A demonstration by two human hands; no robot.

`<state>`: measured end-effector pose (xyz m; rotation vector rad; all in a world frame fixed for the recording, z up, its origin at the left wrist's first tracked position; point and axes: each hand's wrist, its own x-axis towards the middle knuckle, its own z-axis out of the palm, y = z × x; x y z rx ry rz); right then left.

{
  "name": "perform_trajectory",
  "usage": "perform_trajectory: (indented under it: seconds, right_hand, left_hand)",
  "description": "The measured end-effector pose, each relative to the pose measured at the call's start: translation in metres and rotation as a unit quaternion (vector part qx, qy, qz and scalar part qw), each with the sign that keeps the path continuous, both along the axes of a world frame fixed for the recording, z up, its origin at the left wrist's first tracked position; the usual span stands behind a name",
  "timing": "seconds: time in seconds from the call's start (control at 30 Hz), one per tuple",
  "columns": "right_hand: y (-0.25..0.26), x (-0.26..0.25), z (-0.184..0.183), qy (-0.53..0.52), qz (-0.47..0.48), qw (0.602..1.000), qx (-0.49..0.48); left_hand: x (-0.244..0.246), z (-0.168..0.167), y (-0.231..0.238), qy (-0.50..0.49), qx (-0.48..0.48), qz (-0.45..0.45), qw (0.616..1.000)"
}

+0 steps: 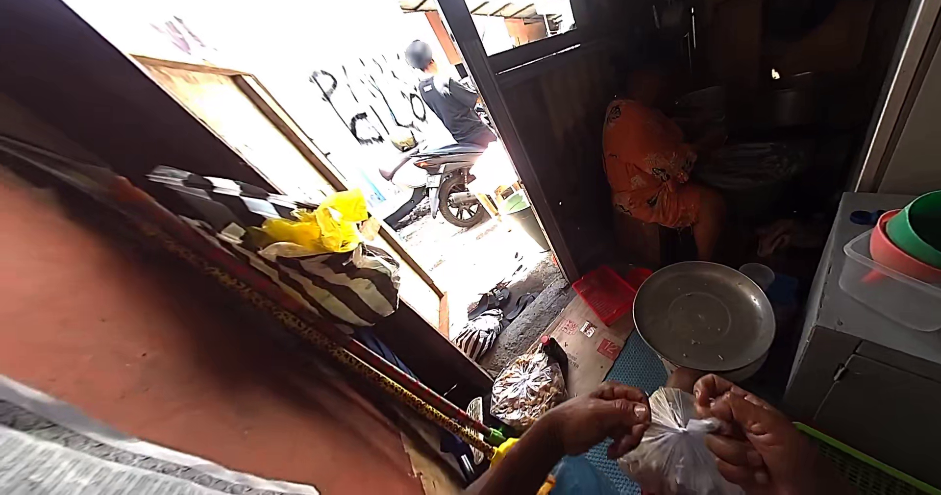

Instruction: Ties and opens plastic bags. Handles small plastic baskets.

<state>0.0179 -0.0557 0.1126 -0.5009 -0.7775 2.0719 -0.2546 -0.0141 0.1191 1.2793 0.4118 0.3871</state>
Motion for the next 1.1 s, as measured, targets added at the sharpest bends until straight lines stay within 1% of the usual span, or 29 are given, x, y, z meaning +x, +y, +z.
perform_trajectory:
  seconds: [0.07,0.1,0.17,0.2,0.23,0.27,0.3,0.37,0.4,0.47,0.53,0.57,0.63,0.7,0.77,0.8,0.87,0.97,1.03,1.1]
  right_hand:
    - [0.005,0.003,-0.008,-0.057,-0.039,0.998,0.010]
    - [0.009,0.006,-0.020,-0.096,-0.060,0.994,-0.001]
    - [0.008,0.015,-0.059,-0.170,-0.073,0.981,-0.051]
    - [-0.001,0.020,-0.080,-0.197,-0.073,0.974,-0.084]
    - [-0.012,0.022,-0.095,-0.216,-0.077,0.967,-0.109]
    - [-0.014,0.023,-0.098,-0.234,-0.084,0.962,-0.115]
    - [-0.008,0.023,-0.092,-0.249,-0.097,0.958,-0.104]
    - [0.001,0.020,-0.067,-0.280,-0.104,0.953,-0.055]
    - [0.005,0.016,-0.049,-0.296,-0.086,0.951,-0.018]
    - [0.016,0.005,-0.016,-0.337,-0.020,0.940,0.051]
    - [0.022,-0.011,-0.002,-0.375,0.051,0.923,0.077]
    - [0.024,-0.019,-0.003,-0.387,0.078,0.915,0.086]
    - [0.025,-0.029,-0.014,-0.396,0.094,0.906,0.115]
    - [0.024,-0.030,-0.022,-0.406,0.091,0.900,0.130]
    - [0.024,-0.027,-0.021,-0.424,0.085,0.893,0.126]
    - [0.024,-0.025,-0.020,-0.431,0.083,0.890,0.121]
    - [0.023,-0.022,-0.019,-0.432,0.075,0.891,0.116]
    - [0.023,-0.023,-0.016,-0.432,0.076,0.890,0.126]
    - [0.020,-0.025,-0.016,-0.434,0.081,0.886,0.138]
    - [0.020,-0.026,-0.018,-0.439,0.075,0.883,0.148]
  left_hand:
    - [-0.010,0.005,0.009,0.089,0.071,0.010,0.993]
    - [-0.017,-0.002,0.013,0.150,0.087,0.024,0.985]
    - [-0.037,-0.035,0.016,0.268,0.075,0.020,0.960]
    - [-0.046,-0.056,0.010,0.303,0.058,0.005,0.951]
    - [-0.050,-0.069,0.002,0.322,0.043,-0.004,0.946]
    - [-0.050,-0.070,-0.001,0.327,0.037,0.005,0.944]
    - [-0.045,-0.062,0.004,0.315,0.041,0.023,0.948]
    - [-0.034,-0.040,0.007,0.255,0.054,0.068,0.963]
    - [-0.026,-0.028,0.008,0.218,0.066,0.080,0.970]
    - [-0.006,-0.008,0.011,0.147,0.092,0.094,0.980]
    - [0.010,-0.002,0.012,0.097,0.119,0.110,0.982]
    - [0.016,-0.003,0.010,0.083,0.130,0.120,0.981]
    - [0.025,-0.012,0.005,0.062,0.135,0.147,0.978]
    - [0.030,-0.030,-0.003,0.025,0.090,0.192,0.977]
    - [0.031,-0.050,-0.012,-0.027,0.026,0.230,0.973]
    - [0.031,-0.061,-0.018,-0.034,0.002,0.237,0.971]
    - [0.032,-0.079,-0.033,0.001,-0.012,0.223,0.975]
    - [0.046,-0.088,-0.045,0.119,0.048,0.159,0.979]
    - [0.056,-0.090,-0.047,0.161,0.071,0.183,0.967]
    - [0.059,-0.092,-0.043,0.172,0.073,0.206,0.960]
